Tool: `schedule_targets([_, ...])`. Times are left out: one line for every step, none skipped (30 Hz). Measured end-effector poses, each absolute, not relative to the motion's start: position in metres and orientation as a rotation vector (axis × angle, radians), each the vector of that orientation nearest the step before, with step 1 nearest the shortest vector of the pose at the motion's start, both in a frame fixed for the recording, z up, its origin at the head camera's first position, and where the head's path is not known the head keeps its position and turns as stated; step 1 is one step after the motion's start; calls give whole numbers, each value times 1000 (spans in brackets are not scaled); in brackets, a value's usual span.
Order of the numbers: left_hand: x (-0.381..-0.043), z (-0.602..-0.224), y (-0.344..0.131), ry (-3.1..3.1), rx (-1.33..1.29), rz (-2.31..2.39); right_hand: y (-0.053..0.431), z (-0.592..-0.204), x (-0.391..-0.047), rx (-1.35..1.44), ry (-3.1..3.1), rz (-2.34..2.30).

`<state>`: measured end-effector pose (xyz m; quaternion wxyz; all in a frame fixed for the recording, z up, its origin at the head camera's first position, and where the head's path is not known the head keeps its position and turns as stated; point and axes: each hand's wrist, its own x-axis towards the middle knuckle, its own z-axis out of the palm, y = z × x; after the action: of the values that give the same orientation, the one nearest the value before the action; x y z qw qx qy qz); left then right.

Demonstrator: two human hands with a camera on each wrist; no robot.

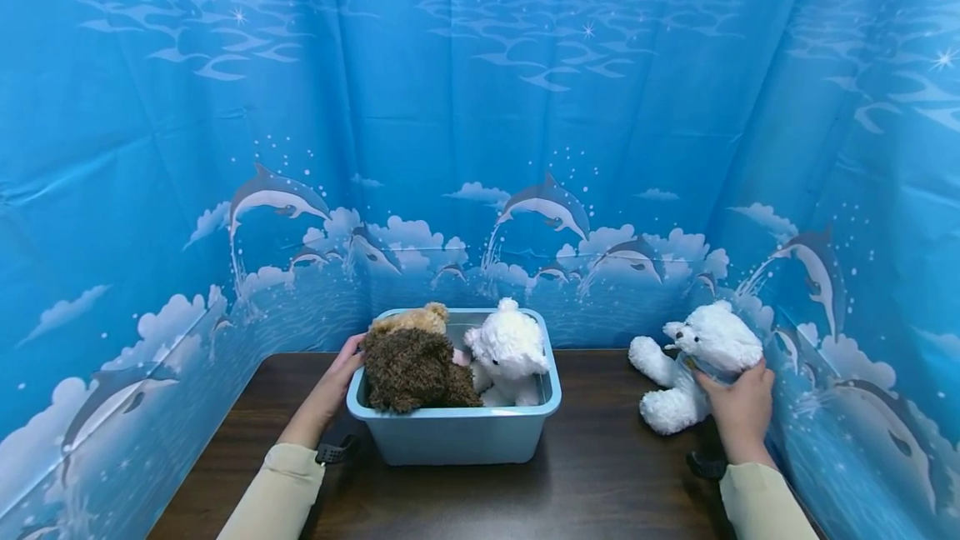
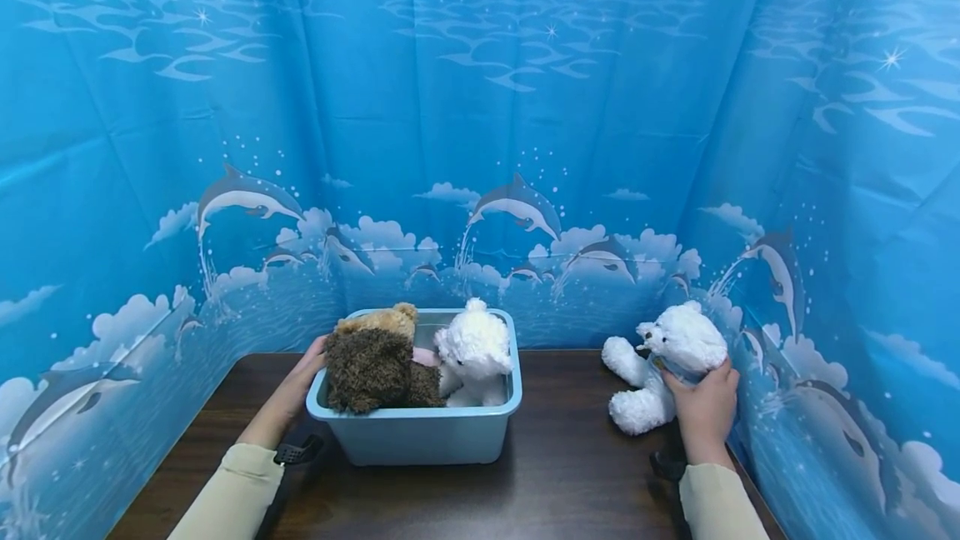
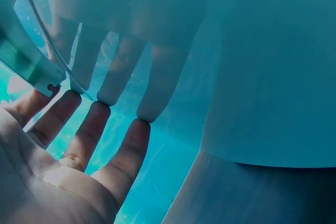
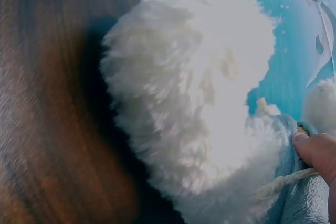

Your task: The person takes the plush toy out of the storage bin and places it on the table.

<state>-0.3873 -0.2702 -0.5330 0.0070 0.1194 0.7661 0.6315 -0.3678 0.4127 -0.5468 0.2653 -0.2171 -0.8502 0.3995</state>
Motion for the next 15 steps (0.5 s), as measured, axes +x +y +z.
schedule_targets([-387,-532,-270,2399,372,1973,414,-548,-367,-598,-2292,1096])
schedule_targets([-387,-532,-270,2401,372,1970,415,-549,-366,-610,-2287,1116])
schedule_targets([-387,-531,-270,2399,370,1969,416,-550,-365,-622,-2285,1129])
schedule_targets([-387,-531,-270,2401,370,1966,417,-551,-364,-631,-2281,1140])
schedule_targets([-388,-531,-270,2399,370,1970,418,-552,-363,-638,-2281,1149])
schedule_targets([-388,-531,-271,2395,372,1974,418,-552,-363,-645,-2282,1158])
schedule_targets([-388,-532,-271,2395,373,1974,419,-553,-362,-654,-2290,1163])
schedule_targets([-388,-533,-271,2393,376,1979,419,-553,-362,-662,-2298,1167])
schedule_targets([-388,-533,-271,2389,377,1988,419,-552,-362,-671,-2307,1163])
schedule_targets([-388,-534,-272,2386,380,1993,419,-552,-363,-683,-2315,1165])
schedule_targets([-388,-534,-272,2384,378,1996,418,-552,-363,-696,-2320,1165])
schedule_targets([-388,-534,-271,2388,375,1988,418,-552,-363,-710,-2328,1164])
schedule_targets([-387,-534,-271,2390,371,1983,417,-552,-364,-725,-2331,1166])
schedule_targets([-387,-533,-271,2388,369,1980,417,-551,-364,-740,-2333,1165])
schedule_targets([-386,-533,-270,2389,369,1977,417,-552,-364,-748,-2332,1164])
